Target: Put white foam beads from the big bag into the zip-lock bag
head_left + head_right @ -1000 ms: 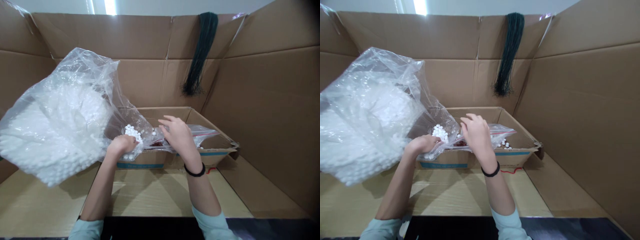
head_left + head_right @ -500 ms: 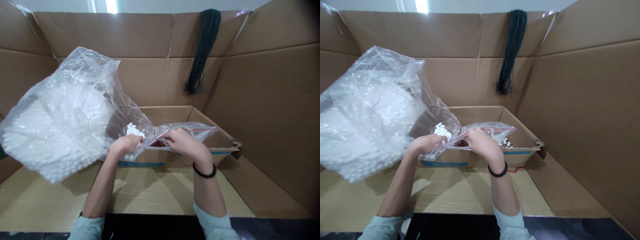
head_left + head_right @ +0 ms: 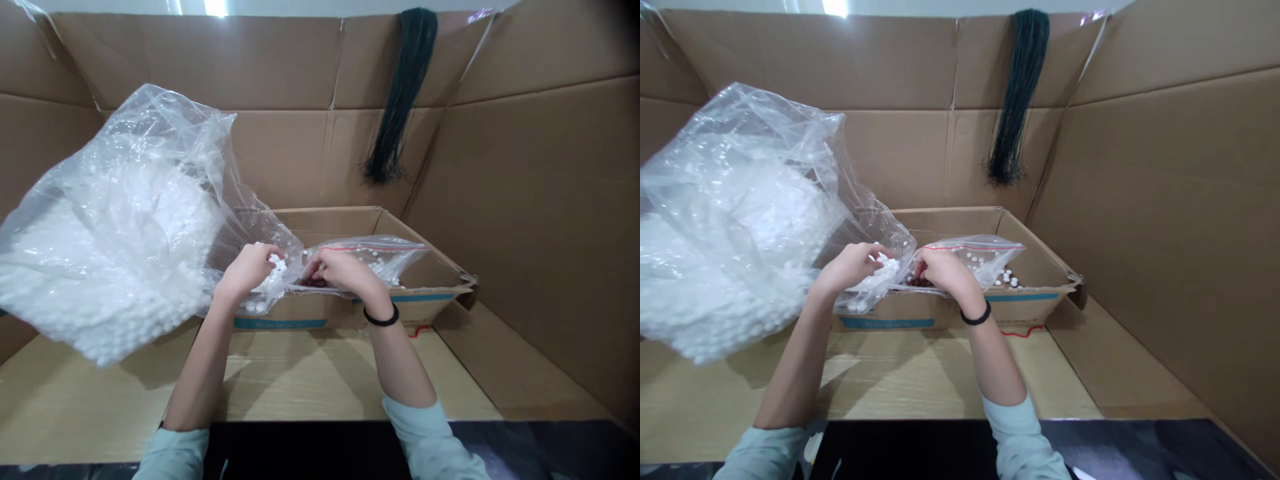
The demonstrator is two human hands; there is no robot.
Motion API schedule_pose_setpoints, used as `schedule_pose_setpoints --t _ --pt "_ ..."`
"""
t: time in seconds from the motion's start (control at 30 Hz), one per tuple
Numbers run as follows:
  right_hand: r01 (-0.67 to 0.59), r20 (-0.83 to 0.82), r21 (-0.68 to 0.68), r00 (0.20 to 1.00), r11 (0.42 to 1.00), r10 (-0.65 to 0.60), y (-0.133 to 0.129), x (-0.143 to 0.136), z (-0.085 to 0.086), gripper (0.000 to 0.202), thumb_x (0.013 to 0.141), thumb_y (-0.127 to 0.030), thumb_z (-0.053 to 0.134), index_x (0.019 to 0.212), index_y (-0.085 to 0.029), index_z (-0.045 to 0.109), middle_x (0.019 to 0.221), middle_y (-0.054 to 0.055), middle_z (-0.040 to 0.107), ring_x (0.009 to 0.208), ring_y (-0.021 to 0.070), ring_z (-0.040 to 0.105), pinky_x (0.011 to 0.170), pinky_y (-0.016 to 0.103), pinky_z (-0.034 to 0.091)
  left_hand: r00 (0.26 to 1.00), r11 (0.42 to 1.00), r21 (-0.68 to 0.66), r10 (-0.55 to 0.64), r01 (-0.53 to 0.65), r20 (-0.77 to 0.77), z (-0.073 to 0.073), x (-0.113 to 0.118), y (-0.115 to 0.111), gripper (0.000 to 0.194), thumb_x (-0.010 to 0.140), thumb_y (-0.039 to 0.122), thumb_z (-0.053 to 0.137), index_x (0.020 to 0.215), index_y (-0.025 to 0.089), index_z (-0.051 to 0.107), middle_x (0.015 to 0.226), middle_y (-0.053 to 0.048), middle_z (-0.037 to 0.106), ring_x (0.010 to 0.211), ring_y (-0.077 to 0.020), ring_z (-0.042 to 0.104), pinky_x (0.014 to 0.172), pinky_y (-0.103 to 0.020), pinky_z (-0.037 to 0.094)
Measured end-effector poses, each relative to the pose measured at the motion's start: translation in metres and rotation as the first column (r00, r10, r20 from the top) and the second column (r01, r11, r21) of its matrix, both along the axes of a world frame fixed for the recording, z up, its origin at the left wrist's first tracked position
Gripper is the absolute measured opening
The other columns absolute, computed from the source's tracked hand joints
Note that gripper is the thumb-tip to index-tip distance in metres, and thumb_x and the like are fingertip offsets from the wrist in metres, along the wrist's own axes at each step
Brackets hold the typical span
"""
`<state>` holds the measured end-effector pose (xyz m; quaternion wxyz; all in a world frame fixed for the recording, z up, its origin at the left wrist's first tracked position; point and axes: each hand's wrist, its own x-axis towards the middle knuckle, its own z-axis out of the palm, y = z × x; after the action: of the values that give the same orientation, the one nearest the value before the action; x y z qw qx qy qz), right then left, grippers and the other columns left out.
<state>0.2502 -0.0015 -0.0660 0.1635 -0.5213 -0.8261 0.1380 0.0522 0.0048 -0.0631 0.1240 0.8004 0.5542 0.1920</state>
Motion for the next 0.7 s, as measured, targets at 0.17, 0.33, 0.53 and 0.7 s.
schedule_pose_setpoints --t 0.17,0.33,0.53,0.7 --pt "0.018 -0.033 0.119 0.999 0.993 -0.014 -0.0037 0.0016 0.002 0.028 0.071 -0.001 0.05 0.086 -0.017 0.068 0.089 0.004 0.071 0.083 0.0147 0.062 0.072 0.022 0.042 0.951 0.999 0.027 -0.034 0.027 0.307 0.0003 -0.0022 0.0006 0.027 0.076 0.026 0.055 0.099 0.023 0.069 0.087 -0.005 0.066 0.066 -0.0153 0.061 0.065 -0.028 0.046" --pt "0.009 -0.033 0.145 0.999 0.989 -0.004 -0.0025 0.003 0.0026 0.024 0.075 -0.003 0.05 0.085 -0.015 0.068 0.09 0.006 0.071 0.083 0.0159 0.062 0.073 0.024 0.042 0.776 0.991 0.014 -0.113 0.134 0.621 0.0041 -0.0029 0.0 0.032 0.073 0.032 0.06 0.101 0.019 0.067 0.084 -0.005 0.061 0.072 -0.0147 0.062 0.066 -0.027 0.051" --pt "-0.007 -0.039 0.055 0.999 0.998 0.009 -0.0014 0.0034 0.0014 0.019 0.074 -0.008 0.055 0.081 -0.018 0.07 0.083 0.003 0.071 0.073 0.0139 0.062 0.064 0.022 0.043 0.689 0.988 0.035 -0.132 0.153 0.712 0.004 -0.0028 0.0025 0.034 0.072 0.029 0.063 0.103 0.017 0.067 0.086 -0.005 0.061 0.072 -0.013 0.061 0.069 -0.027 0.053" --pt "-0.039 -0.043 0.041 0.998 0.998 0.041 -0.0022 0.0038 0.003 0.021 0.074 -0.006 0.056 0.081 -0.019 0.071 0.084 0.003 0.072 0.076 0.0139 0.063 0.066 0.021 0.044 0.638 0.981 0.027 -0.147 0.194 0.756 0.0042 -0.0037 0.0014 0.034 0.071 0.029 0.065 0.103 0.018 0.066 0.086 -0.004 0.061 0.072 -0.0125 0.062 0.071 -0.027 0.053"
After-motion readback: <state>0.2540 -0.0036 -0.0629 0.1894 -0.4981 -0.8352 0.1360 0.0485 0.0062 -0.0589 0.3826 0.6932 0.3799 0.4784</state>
